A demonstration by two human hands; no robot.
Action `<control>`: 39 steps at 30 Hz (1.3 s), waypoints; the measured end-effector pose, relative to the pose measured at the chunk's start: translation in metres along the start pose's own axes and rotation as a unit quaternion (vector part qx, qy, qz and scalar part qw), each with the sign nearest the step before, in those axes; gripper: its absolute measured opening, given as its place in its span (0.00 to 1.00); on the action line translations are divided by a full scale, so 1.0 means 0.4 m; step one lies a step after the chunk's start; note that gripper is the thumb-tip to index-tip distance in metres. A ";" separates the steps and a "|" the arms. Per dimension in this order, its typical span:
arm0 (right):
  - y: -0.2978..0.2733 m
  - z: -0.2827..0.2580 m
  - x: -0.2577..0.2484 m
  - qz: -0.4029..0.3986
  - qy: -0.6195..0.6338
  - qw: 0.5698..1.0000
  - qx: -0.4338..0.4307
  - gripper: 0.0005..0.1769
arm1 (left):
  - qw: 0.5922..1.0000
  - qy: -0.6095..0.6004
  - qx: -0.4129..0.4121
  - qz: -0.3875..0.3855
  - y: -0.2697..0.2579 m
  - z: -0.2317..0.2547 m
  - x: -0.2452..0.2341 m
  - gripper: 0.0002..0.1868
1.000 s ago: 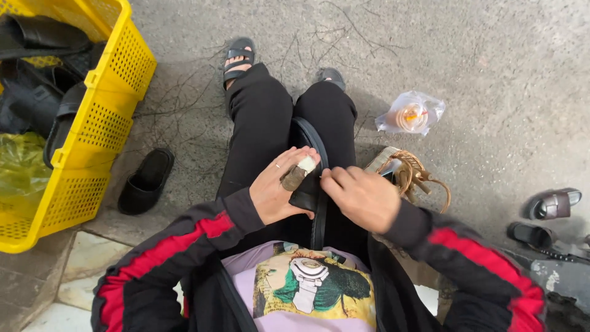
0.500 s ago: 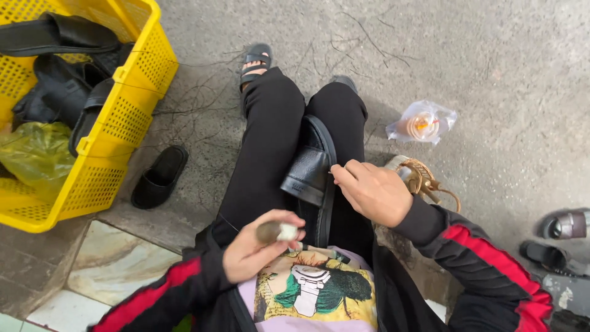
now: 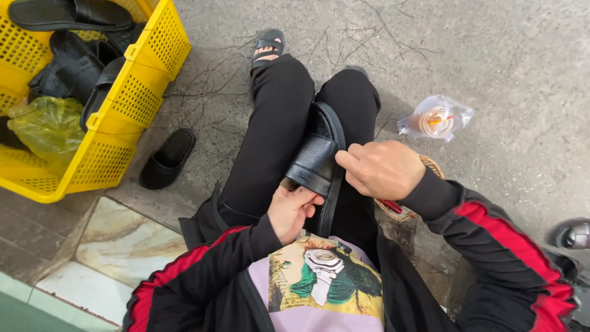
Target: Hand-sewing the sole of a black sandal using a needle and thread while sitting on the floor.
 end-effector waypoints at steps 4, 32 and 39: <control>0.012 -0.004 0.014 -0.033 -0.031 0.999 0.003 0.05 | 0.999 0.023 -0.008 0.022 0.031 -0.014 -0.017 0.07; -0.149 -0.017 0.060 0.194 0.364 0.861 0.299 0.08 | 0.646 0.733 0.111 -0.183 -0.161 0.286 0.076 0.10; -0.419 0.040 -0.089 0.277 0.109 0.850 0.434 0.08 | 0.536 0.810 0.231 0.047 -0.128 0.444 -0.256 0.09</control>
Point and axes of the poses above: each hand's wrist, its own y-axis towards the middle knuckle, its own x-axis out of the palm, z = x × y, the point moved 8 cm from there along y, towards the middle knuckle, and after that the axes turned 13 degrees about -z, right-handed, at the moved point
